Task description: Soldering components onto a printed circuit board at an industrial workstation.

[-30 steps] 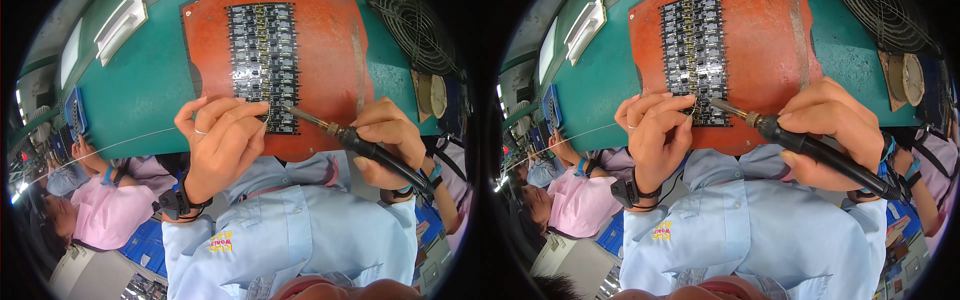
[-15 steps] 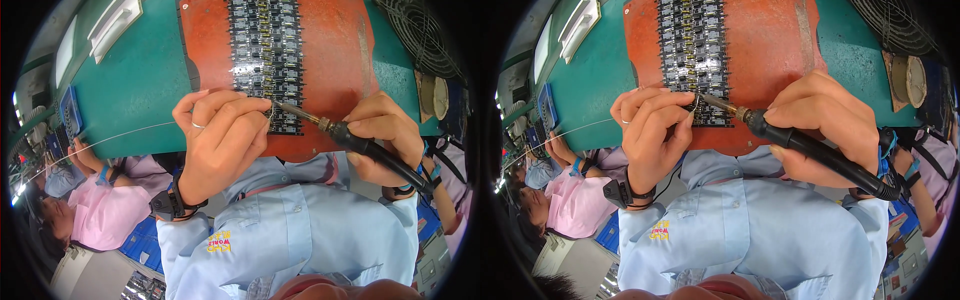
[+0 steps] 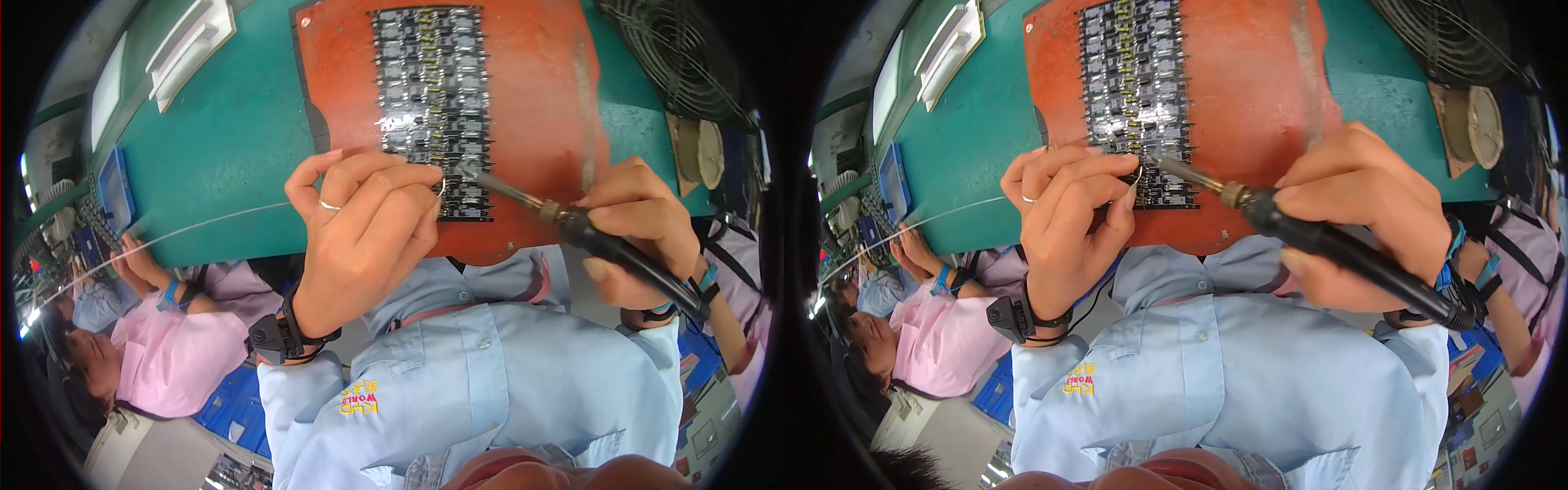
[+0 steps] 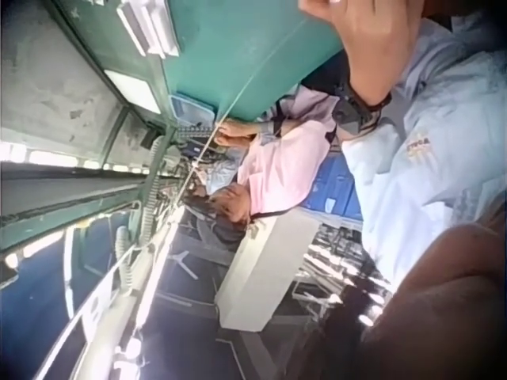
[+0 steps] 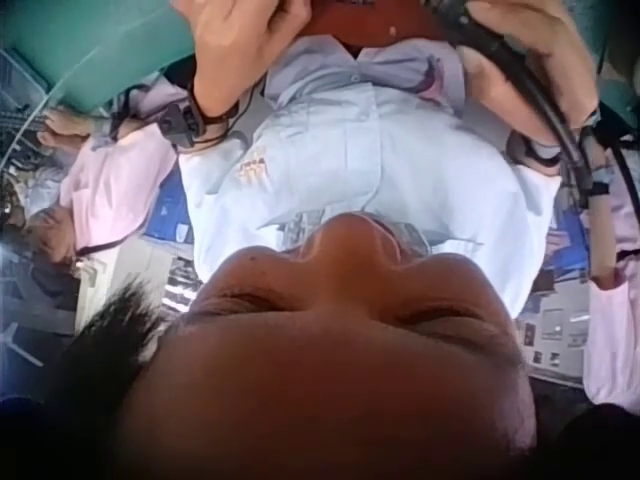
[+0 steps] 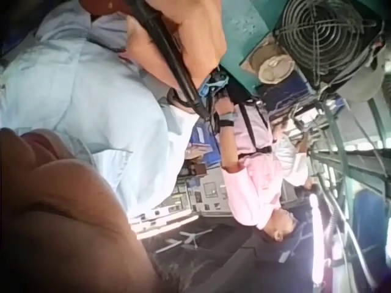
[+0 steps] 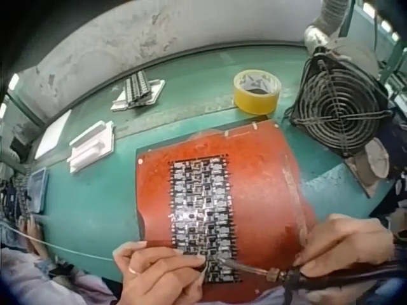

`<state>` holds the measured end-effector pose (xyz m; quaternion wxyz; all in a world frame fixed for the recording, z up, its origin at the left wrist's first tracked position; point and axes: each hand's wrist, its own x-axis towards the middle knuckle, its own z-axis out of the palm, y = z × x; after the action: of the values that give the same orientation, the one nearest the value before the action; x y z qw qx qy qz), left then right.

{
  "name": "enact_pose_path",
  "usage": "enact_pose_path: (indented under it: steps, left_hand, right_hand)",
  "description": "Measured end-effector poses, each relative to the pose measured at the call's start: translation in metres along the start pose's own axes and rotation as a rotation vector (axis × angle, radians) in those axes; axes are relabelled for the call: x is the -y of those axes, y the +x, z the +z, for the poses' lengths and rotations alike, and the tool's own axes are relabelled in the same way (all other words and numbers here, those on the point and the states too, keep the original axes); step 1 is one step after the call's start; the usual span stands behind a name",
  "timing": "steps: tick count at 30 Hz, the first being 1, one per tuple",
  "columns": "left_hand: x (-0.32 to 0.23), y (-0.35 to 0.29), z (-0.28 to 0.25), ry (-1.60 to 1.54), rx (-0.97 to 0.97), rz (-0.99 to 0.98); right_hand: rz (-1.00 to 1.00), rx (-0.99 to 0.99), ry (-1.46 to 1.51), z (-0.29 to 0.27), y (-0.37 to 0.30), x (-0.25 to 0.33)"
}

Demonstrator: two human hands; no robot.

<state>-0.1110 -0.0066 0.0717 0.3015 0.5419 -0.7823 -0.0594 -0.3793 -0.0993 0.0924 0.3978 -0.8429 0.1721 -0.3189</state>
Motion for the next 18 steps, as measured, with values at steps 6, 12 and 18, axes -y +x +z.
enact_pose_path:
  steps: [6, 12, 18]
  left_hand:
    - [-0.002, 0.003, -0.002, 0.0, 0.051, -0.017]
    - [-0.006, 0.01, 0.002, 0.029, 0.006, 0.034]
    - [-0.004, 0.002, -0.005, 0.053, -0.005, 0.074]
  right_hand:
    - [0.23, -0.546, 0.206, -0.014, -0.058, 0.023]
    - [0.243, -1.249, -0.114, -0.089, -0.096, 0.048]
    - [0.334, -1.448, -0.378, -0.182, -0.155, 0.047]
